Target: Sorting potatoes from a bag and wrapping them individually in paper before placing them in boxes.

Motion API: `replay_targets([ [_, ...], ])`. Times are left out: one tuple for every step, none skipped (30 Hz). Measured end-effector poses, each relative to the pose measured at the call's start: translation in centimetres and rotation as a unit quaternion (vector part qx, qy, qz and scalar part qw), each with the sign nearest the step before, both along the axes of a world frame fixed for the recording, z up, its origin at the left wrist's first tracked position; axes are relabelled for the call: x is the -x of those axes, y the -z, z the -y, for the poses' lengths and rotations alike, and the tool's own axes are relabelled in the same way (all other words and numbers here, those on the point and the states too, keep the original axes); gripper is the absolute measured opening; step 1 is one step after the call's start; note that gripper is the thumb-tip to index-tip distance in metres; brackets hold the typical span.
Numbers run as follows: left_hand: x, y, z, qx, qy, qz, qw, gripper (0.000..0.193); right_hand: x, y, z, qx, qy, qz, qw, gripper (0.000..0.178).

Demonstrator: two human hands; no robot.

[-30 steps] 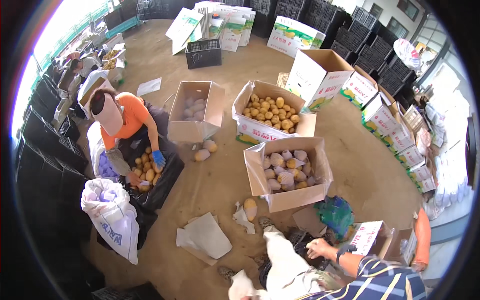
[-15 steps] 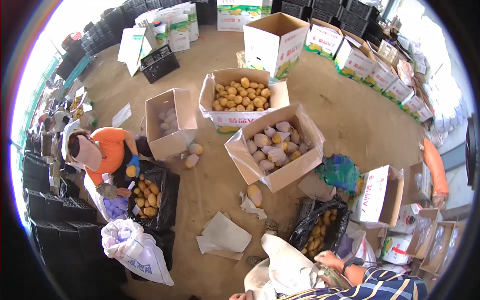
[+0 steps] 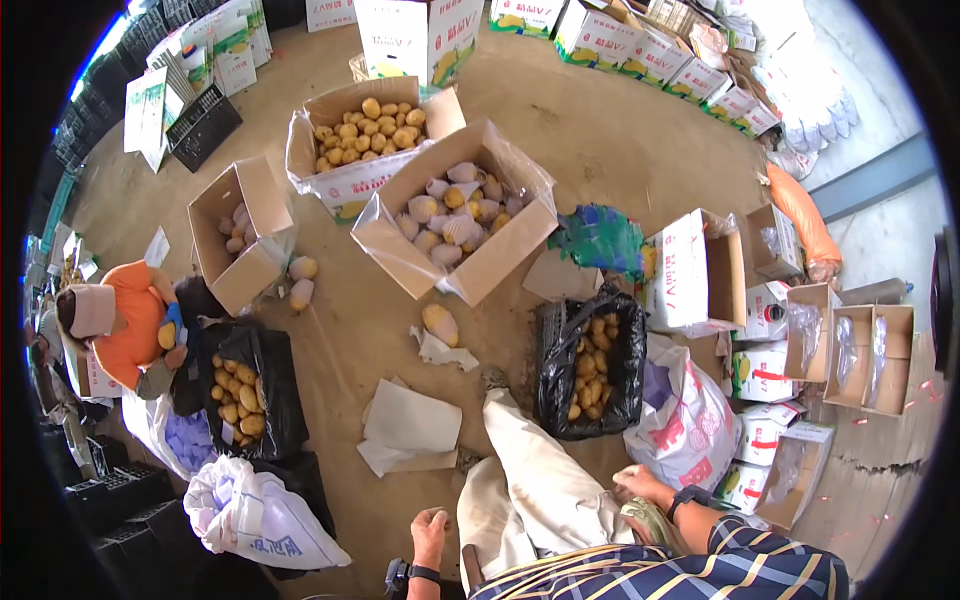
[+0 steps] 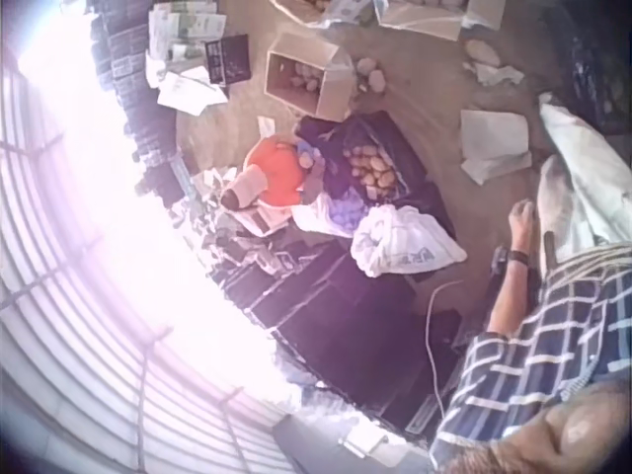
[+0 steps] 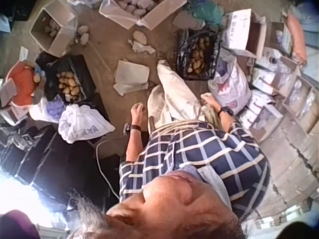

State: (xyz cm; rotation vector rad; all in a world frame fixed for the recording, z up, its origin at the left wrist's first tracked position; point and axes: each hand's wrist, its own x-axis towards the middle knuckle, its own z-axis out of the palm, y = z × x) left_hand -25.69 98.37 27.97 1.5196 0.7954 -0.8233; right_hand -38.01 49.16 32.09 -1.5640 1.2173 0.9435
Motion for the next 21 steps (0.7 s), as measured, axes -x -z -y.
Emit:
replay_targets([
  [1.3,0.4,-1.1,-0.014,0.016,-0.011,1.000,0.027,1.8,0.6,-0.4,0.053,-0.125,-0.035,0.990,0.039],
  [2.6,0.8,-2.1,-0.019,0.014,-0.011,1.000,0.027,3.4,0.7,-0.6,0.026,-0.151,-0.017,0.988,0.045],
  [4.3,1.0,-3.1,-0.043,0.036,-0.035,0.998,0.028,4.5,0.6,-0.7,0.031,-0.186,-0.066,0.980,0.051],
  [6.0,1.0,-4.0,-0.079,0.061,-0.083,0.992,0.029,4.9,0.7,-0.9,0.025,-0.201,-0.074,0.976,0.050],
  [7.9,0.9,-4.8,-0.073,0.049,-0.054,0.995,0.029,4.4,0.9,-0.9,0.007,-0.201,-0.040,0.979,0.050],
  [9.5,0.7,-5.3,-0.134,0.091,0.006,0.987,0.028,3.7,0.7,-1.0,0.012,-0.178,-0.028,0.984,0.049],
  [10.5,0.8,-5.7,-0.194,0.135,0.065,0.970,0.028,3.2,0.2,-1.0,0.034,-0.153,-0.050,0.986,0.048],
  [11.2,0.8,-6.1,-0.198,0.132,0.066,0.969,0.028,2.3,-0.5,-0.5,0.019,-0.131,-0.003,0.991,0.044],
  [11.8,0.5,-6.2,-0.192,0.120,0.038,0.973,0.027,0.9,-0.6,-0.4,0.019,-0.133,-0.005,0.991,0.044],
  [12.3,0.1,-6.2,-0.187,0.107,0.010,0.976,0.027,-0.5,-0.7,-0.4,-0.022,-0.016,0.012,1.000,0.041],
  [12.3,-0.4,-6.0,-0.192,0.104,0.009,0.976,0.027,-1.9,-0.9,-0.3,-0.055,0.103,0.017,0.993,0.038],
  [12.0,-0.8,-5.6,-0.186,0.085,-0.011,0.979,0.028,-3.4,-1.0,0.1,-0.076,0.108,0.044,0.990,0.033],
  [11.2,-1.1,-4.8,-0.180,0.065,-0.028,0.981,0.029,-5.1,-1.1,0.6,-0.089,0.098,0.061,0.989,0.033],
  [10.3,-1.3,-3.8,-0.185,0.062,-0.025,0.980,0.029,-6.4,-1.2,0.9,-0.100,0.103,0.067,0.987,0.034],
  [9.5,-1.6,-2.6,-0.153,0.028,-0.030,0.987,0.029,-7.5,-1.3,1.2,-0.111,0.113,0.068,0.985,0.034],
  [8.5,-2.2,-1.4,-0.121,-0.008,-0.034,0.992,0.030,-8.8,-1.2,1.4,-0.115,0.113,0.083,0.983,0.033],
  [7.1,-2.4,-0.1,-0.148,0.039,-0.003,0.988,0.029,-10.3,-1.1,1.8,-0.123,0.109,0.089,0.982,0.033],
  [5.7,-2.9,1.5,-0.132,0.011,-0.008,0.991,0.029,-11.7,-1.1,2.4,-0.125,0.106,0.089,0.982,0.033],
  [4.5,-3.4,2.9,-0.115,-0.017,-0.015,0.993,0.028,-12.8,-1.2,3.1,-0.116,0.104,0.077,0.985,0.033],
  [3.0,-3.8,4.1,-0.083,-0.056,-0.057,0.993,0.030,-14.0,-1.1,3.7,-0.111,0.096,0.070,0.987,0.031],
  [1.9,-4.5,5.2,-0.129,0.038,0.024,0.991,0.035,-15.2,-0.9,4.4,-0.108,0.080,0.069,0.988,0.032],
])
